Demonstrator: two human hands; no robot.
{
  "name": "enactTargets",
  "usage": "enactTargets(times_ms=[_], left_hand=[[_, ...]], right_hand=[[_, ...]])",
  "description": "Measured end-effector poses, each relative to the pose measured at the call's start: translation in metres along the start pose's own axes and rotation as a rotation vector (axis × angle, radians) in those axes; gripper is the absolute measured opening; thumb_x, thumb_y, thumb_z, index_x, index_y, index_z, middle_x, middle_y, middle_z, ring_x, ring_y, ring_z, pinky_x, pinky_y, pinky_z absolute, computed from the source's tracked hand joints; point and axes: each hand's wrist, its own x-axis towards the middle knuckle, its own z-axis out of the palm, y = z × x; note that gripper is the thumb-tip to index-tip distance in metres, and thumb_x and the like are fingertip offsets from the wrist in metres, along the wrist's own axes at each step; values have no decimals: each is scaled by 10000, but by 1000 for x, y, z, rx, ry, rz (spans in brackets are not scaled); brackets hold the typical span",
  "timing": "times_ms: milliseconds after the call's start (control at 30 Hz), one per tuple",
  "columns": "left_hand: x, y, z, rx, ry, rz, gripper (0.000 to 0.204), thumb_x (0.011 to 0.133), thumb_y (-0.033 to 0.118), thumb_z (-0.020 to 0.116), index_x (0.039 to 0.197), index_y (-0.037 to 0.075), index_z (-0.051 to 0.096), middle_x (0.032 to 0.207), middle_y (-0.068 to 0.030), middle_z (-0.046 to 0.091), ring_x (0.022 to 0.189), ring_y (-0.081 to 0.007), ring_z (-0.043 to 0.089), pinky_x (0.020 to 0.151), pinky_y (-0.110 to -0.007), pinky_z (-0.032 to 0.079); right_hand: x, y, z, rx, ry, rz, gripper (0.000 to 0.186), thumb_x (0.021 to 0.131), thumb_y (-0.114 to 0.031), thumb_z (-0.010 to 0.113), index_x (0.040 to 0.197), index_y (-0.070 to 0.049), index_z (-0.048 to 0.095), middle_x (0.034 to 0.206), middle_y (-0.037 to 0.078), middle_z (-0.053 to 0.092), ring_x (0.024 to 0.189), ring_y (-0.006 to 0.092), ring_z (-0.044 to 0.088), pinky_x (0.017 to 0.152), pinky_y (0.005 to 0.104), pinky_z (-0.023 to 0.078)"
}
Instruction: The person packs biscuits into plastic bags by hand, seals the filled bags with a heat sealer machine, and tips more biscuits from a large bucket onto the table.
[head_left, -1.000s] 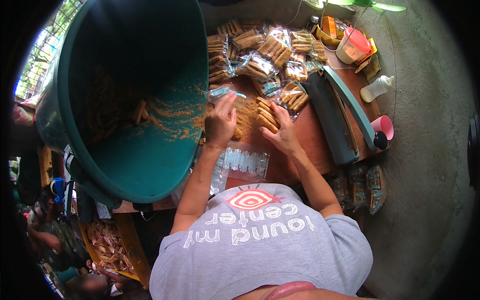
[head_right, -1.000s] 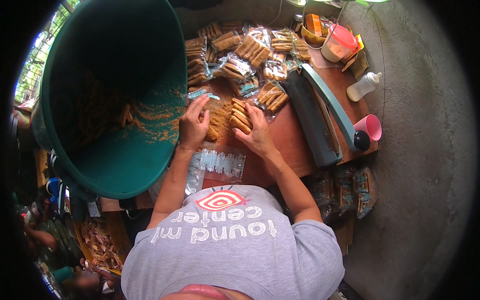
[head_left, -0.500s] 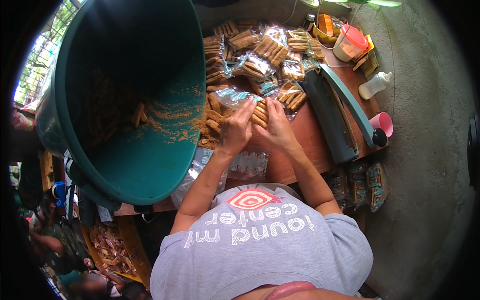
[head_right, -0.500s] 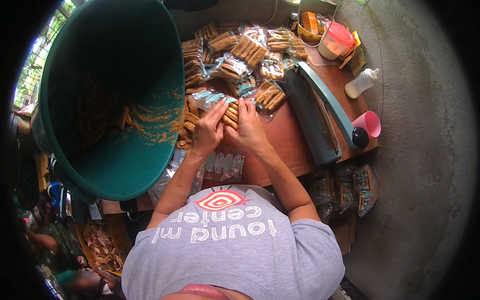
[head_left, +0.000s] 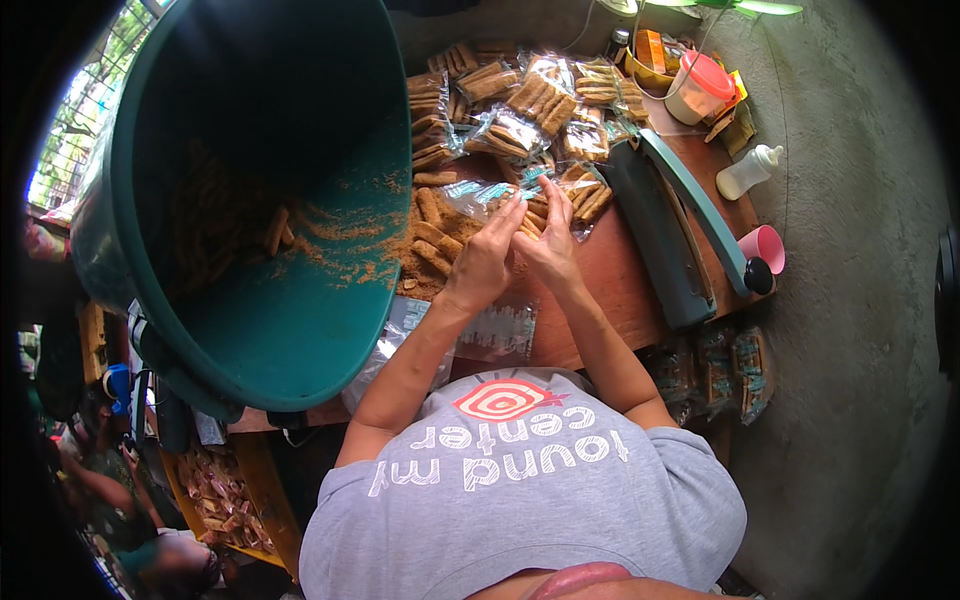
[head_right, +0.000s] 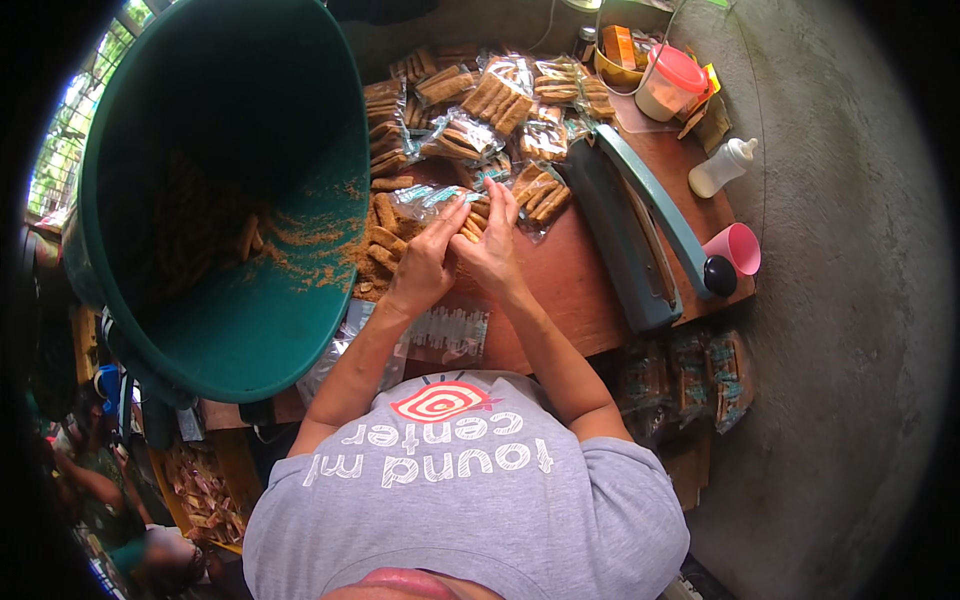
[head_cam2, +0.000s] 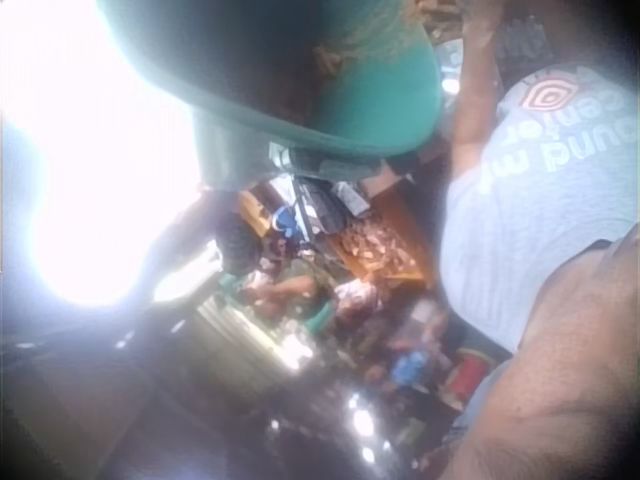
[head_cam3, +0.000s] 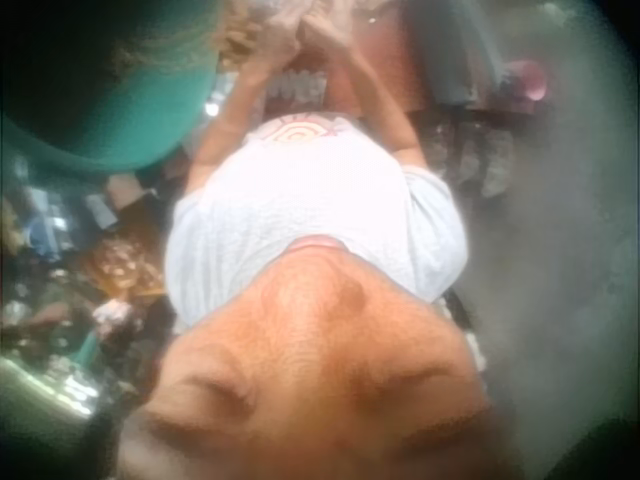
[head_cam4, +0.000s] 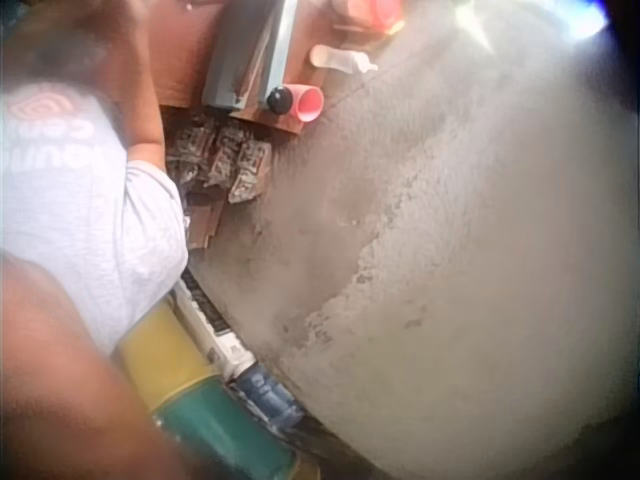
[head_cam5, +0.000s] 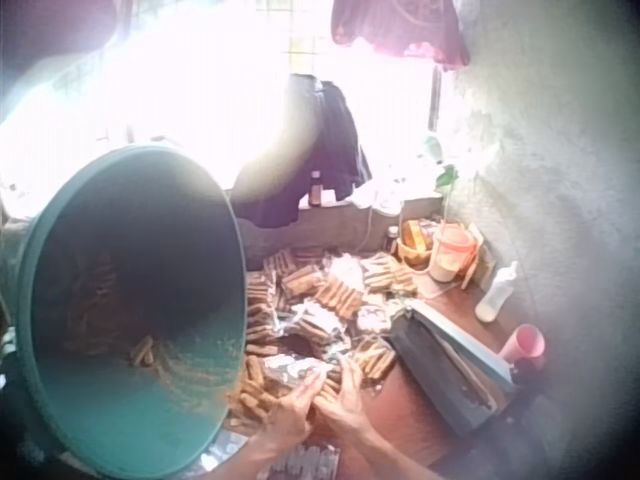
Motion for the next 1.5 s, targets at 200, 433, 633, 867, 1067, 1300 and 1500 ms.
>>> enactTargets(times_ms=[200, 433, 633, 867, 1067, 1300, 1500], left_hand=[[5, 3, -3, -148, -40, 19, 560, 683, -152, 473, 1235, -60, 460, 1279, -259, 449, 1208, -360, 434, 1020, -374, 361], [9, -5, -27, -645, 12, -314, 513, 764, -120, 457, 1271, -44, 445, 1191, -181, 558, 1006, -225, 611, 822, -266, 508], [18, 11, -44, -1039, -111, -440, 472, 843, -69, 487, 1306, -33, 402, 1099, -138, 585, 826, -176, 657, 743, -277, 553], [21, -7, -28, -637, 22, -423, 499, 801, 102, 671, 1234, -41, 468, 1015, -84, 601, 828, -124, 612, 773, -259, 503], [1, -22, -1, -1061, -321, -543, 353, 810, 158, 686, 1098, 11, 545, 953, -23, 605, 870, -83, 568, 775, -262, 476], [9, -7, -5, -1251, -511, -594, 352, 853, 182, 641, 1136, 3, 534, 996, -35, 600, 921, -96, 577, 803, -271, 480], [15, 9, 6, -1966, -685, -621, 790, 823, 506, 589, 1352, -6, 301, 1298, -172, 444, 1159, -222, 502, 929, -374, 449]], right_hand=[[6, 14, 9, -98, 58, -264, 751, 662, -72, 545, 1364, -23, 281, 1348, 220, 218, 1244, 342, 306, 1058, 392, 232], [12, -21, -31, -187, -84, -428, 550, 624, -68, 512, 1170, -125, 545, 1217, 100, 474, 1251, 311, 326, 1071, 473, 102], [6, -34, -36, -505, -209, -536, 368, 653, -85, 654, 1000, -207, 660, 1055, -30, 588, 1217, 280, 394, 1033, 597, 84], [17, -41, -48, -266, -263, -391, 143, 783, -8, 628, 924, -21, 646, 949, 68, 607, 820, 170, 599, 680, 262, 486], [22, -48, -54, -208, -175, -368, 177, 808, -196, 665, 919, -58, 666, 871, 76, 588, 725, 200, 625, 649, 296, 503], [13, -43, -80, -201, -221, -137, 219, 814, -229, 672, 923, -40, 676, 780, 52, 604, 660, 84, 559, 580, 231, 460], [-6, -43, -96, 101, -282, -30, 239, 899, -180, 570, 1056, -16, 645, 889, 44, 676, 801, 44, 570, 698, 208, 469]])
